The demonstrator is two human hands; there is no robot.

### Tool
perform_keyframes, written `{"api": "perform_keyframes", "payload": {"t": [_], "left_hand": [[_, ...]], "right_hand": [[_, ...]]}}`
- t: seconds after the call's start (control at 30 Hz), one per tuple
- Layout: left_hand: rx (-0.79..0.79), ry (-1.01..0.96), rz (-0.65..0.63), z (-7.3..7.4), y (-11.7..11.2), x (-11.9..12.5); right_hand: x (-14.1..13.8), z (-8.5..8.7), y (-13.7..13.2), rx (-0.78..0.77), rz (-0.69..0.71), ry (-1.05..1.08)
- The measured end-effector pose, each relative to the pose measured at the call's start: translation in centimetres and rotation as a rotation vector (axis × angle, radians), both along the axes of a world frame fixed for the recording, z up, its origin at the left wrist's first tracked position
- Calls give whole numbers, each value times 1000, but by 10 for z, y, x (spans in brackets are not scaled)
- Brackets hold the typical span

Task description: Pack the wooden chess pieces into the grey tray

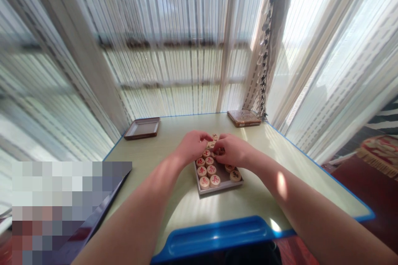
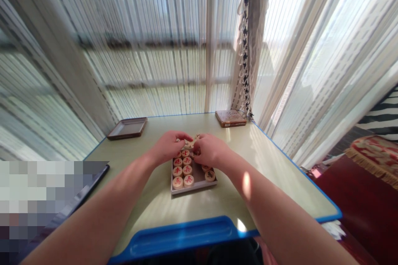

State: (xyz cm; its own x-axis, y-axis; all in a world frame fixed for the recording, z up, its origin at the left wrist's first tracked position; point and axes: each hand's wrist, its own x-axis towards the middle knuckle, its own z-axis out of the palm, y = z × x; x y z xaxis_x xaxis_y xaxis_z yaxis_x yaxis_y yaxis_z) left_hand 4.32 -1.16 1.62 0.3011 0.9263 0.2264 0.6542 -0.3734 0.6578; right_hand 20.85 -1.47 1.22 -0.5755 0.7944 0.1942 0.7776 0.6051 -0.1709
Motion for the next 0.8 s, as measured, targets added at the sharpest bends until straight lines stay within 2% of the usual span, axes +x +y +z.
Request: {"api": "perform_keyframes", "payload": {"t": [0.13, 0.27, 0.43, 0.53, 0.63, 0.8], "left_hand": [[-43, -72, -3, 4, -2, 2], [-69, -163, 31, 4, 1, 0], [16, -188, 134, -7, 15, -12], [8, -201, 174, -12, 22, -18], [6, -228, 195, -13, 24, -20], [115, -208, 216, -12, 24, -22]], "right_hand": [[-3, 2, -1, -22, -4, 1], [-2, -2, 1, 24, -5, 29], [0, -6, 3, 44, 16, 30], [0, -3, 2, 19, 12, 50], [0, -1, 0, 17, -4, 87], [1, 0, 3, 60, -56, 179]]}}
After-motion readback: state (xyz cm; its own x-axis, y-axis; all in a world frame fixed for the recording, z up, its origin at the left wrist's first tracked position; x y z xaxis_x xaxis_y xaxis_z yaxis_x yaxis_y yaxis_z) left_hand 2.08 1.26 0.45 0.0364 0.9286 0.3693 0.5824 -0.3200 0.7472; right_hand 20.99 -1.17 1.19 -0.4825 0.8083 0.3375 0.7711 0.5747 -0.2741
